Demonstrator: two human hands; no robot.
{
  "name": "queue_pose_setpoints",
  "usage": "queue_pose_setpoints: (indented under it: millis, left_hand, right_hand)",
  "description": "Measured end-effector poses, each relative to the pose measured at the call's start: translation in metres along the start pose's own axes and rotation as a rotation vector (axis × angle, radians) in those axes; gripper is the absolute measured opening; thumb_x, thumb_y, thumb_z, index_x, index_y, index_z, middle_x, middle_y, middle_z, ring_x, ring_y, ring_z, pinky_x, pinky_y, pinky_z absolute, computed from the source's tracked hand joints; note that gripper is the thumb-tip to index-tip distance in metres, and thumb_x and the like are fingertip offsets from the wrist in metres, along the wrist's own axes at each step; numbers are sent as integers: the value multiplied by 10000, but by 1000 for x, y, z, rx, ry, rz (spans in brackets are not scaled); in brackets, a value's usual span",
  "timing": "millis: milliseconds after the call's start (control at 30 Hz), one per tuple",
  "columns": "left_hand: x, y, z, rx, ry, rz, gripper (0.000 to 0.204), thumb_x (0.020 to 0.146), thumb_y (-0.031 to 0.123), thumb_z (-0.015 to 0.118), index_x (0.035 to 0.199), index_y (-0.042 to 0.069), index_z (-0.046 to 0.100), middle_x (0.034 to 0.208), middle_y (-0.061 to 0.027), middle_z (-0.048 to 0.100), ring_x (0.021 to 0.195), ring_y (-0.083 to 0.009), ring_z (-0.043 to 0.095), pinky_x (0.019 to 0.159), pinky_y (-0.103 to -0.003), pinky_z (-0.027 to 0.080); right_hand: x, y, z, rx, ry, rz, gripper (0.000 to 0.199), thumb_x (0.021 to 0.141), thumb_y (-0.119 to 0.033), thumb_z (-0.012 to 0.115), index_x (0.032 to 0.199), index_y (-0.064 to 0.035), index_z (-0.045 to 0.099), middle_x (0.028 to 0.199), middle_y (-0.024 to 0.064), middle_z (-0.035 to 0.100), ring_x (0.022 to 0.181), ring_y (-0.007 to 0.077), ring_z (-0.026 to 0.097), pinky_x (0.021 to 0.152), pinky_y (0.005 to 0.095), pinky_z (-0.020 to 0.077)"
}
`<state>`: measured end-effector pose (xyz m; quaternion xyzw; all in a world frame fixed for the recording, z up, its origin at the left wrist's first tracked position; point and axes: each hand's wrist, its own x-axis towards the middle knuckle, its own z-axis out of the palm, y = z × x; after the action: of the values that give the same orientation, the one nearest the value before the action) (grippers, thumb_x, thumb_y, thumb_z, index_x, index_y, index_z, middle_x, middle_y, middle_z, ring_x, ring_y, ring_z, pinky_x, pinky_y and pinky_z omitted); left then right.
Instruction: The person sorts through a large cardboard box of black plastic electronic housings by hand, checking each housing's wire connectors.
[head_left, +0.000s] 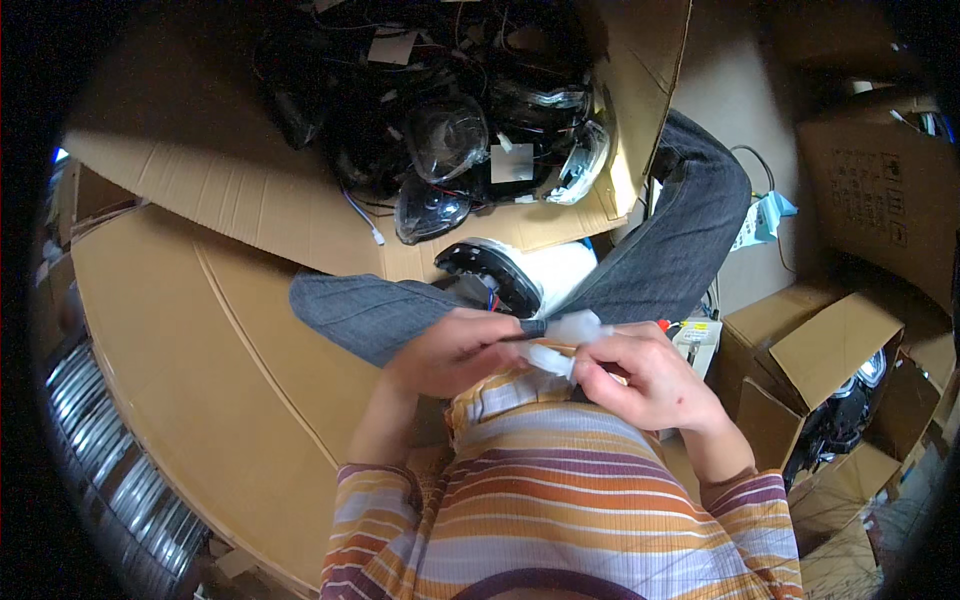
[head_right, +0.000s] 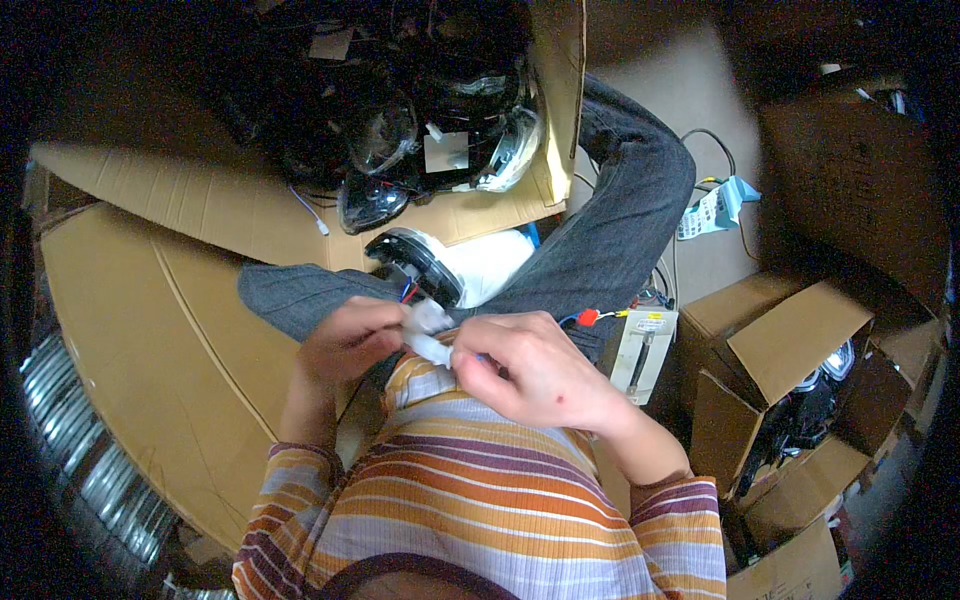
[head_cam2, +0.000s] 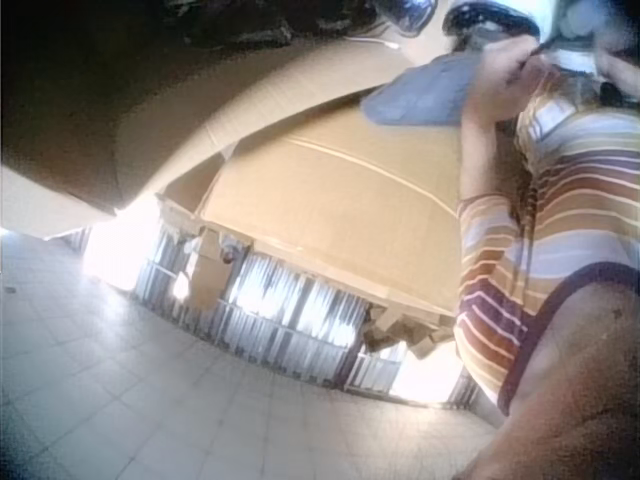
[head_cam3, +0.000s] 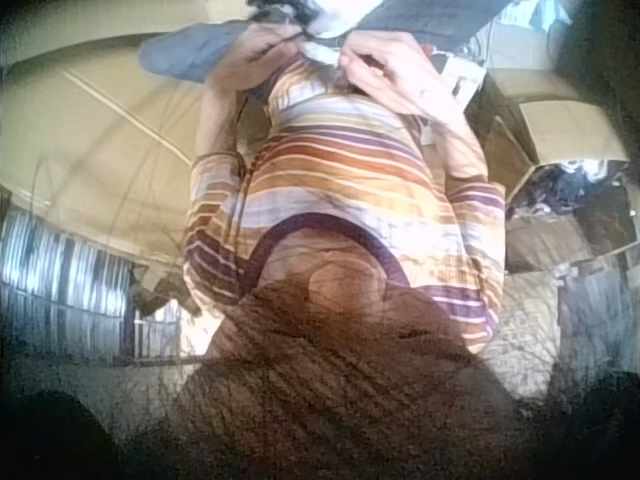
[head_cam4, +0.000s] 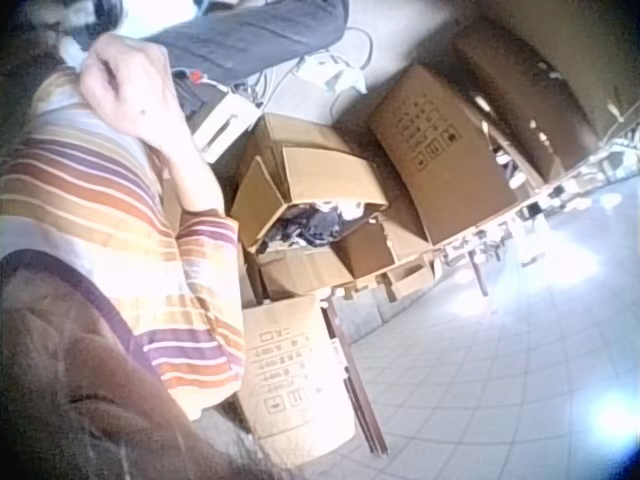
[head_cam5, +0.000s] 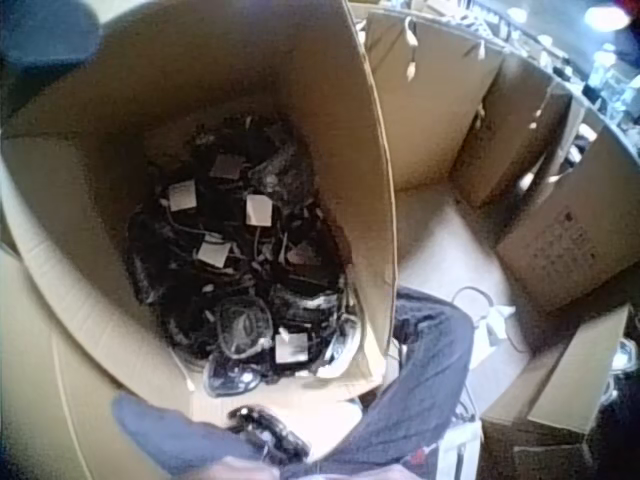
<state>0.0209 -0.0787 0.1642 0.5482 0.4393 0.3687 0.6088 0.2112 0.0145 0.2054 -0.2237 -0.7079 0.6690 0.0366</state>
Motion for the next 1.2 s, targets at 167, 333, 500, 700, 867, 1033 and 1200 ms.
queue_pose_setpoints:
  millis: [167, 333, 500, 700, 867, 1033, 1200]
  left_hand:
    - [-1, -4, 7, 11, 63, -72, 121, 786, 93, 447, 788, -10, 510, 662, -107, 526, 579, -229, 518, 507, -288, 385]
    - [-5, 2, 7, 91, 213, -152, 278, 817, 141, 399, 1046, -9, 448, 722, -107, 572, 647, -183, 560, 589, -252, 427]
    - [-8, 6, 9, 64, 264, -90, 280, 805, 126, 401, 1046, -6, 457, 732, -94, 580, 635, -180, 564, 586, -250, 435]
    - [-12, 19, 12, 159, 299, -28, 261, 769, 80, 445, 1006, -19, 492, 797, -108, 574, 713, -195, 547, 642, -245, 423]
    - [-13, 29, 16, 208, 396, -75, 257, 769, 50, 446, 1015, -17, 482, 736, -117, 561, 667, -190, 545, 603, -246, 426]
    - [-24, 26, 21, 24, 502, -97, 164, 756, 28, 478, 915, 0, 501, 650, -90, 550, 555, -157, 539, 514, -214, 417]
    - [-28, 28, 12, 171, 433, -34, 67, 725, 9, 508, 791, 2, 515, 603, -79, 521, 502, -156, 492, 441, -238, 358]
  right_hand:
    - [0, 7, 4, -33, 102, 88, 99, 714, -85, 474, 678, 3, 499, 584, 121, 482, 545, 268, 508, 498, 328, 395]
    - [-18, 11, -12, 47, 231, 150, 133, 769, -107, 472, 721, 6, 523, 563, 73, 492, 482, 157, 486, 453, 250, 374]
    - [-29, 3, -21, 74, 50, 144, 124, 788, -84, 449, 773, 11, 529, 603, 41, 538, 524, 66, 502, 462, 184, 381]
    - [-23, -14, -17, 97, 91, 104, 181, 761, -58, 439, 908, -14, 535, 606, 86, 525, 542, 202, 538, 499, 279, 408]
    - [-13, -15, -20, -98, 29, -87, 208, 742, -45, 442, 932, -1, 515, 617, 88, 532, 569, 197, 545, 517, 277, 419]
    - [-9, -23, -22, 164, 14, 191, 65, 738, -50, 486, 739, -1, 529, 599, 57, 535, 528, 100, 513, 468, 213, 382]
    - [1, -21, -31, -14, 45, 13, 66, 715, -67, 528, 730, -5, 510, 654, 72, 501, 568, 167, 495, 506, 250, 388]
